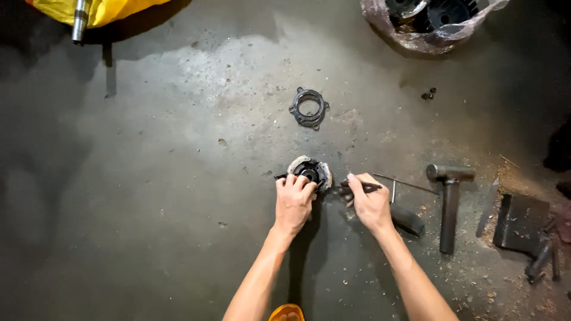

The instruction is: Assembling a motorcycle centrifugal clutch by installing shoes and springs into the housing

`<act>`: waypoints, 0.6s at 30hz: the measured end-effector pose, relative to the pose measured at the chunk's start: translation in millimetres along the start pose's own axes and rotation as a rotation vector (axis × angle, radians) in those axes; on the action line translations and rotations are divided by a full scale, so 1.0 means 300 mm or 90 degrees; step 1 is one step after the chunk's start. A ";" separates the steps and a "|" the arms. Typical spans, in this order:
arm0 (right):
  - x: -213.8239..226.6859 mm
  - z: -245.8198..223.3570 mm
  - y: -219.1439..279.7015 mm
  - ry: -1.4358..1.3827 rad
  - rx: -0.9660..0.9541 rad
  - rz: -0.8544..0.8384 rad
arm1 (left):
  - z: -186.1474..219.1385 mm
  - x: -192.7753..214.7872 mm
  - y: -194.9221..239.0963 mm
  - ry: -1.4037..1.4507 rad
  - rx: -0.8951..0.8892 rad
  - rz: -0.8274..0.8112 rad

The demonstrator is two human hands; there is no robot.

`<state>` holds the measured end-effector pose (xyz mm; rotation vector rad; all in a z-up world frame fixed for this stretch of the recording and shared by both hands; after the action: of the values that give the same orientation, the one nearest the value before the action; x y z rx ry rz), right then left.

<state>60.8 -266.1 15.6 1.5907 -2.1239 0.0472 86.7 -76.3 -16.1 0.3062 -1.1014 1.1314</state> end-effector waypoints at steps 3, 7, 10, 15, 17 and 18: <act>-0.004 -0.221 0.009 0.098 0.190 0.018 | -0.003 -0.004 0.005 -0.011 -0.014 -0.001; -0.034 -0.388 0.063 0.104 0.373 0.046 | -0.024 -0.049 0.024 -0.015 -0.013 -0.027; -0.173 -0.163 -0.001 0.121 0.347 -0.073 | 0.003 0.009 0.003 -0.012 -0.012 -0.016; -0.080 -0.420 -0.003 0.138 0.380 0.002 | 0.020 0.013 0.020 -0.019 -0.007 0.008; -0.036 -0.481 -0.004 0.145 0.376 0.043 | 0.040 0.047 0.009 -0.009 -0.010 0.023; -0.028 -0.439 -0.024 0.149 0.321 0.041 | 0.044 0.091 0.014 0.019 0.032 0.062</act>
<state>115.9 -220.3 126.8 1.6774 -2.0744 0.8067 75.9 -68.2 11.3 0.2768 -1.0723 1.2483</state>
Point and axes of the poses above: each hand's wrist, its own y-axis away from the middle knuckle, its own x-axis out of the back of the hand, z = x × y, the point moved 7 cm from there along -y, towards the middle knuckle, and after that the axes turned 4 degrees about -z, right-handed, at the moved point
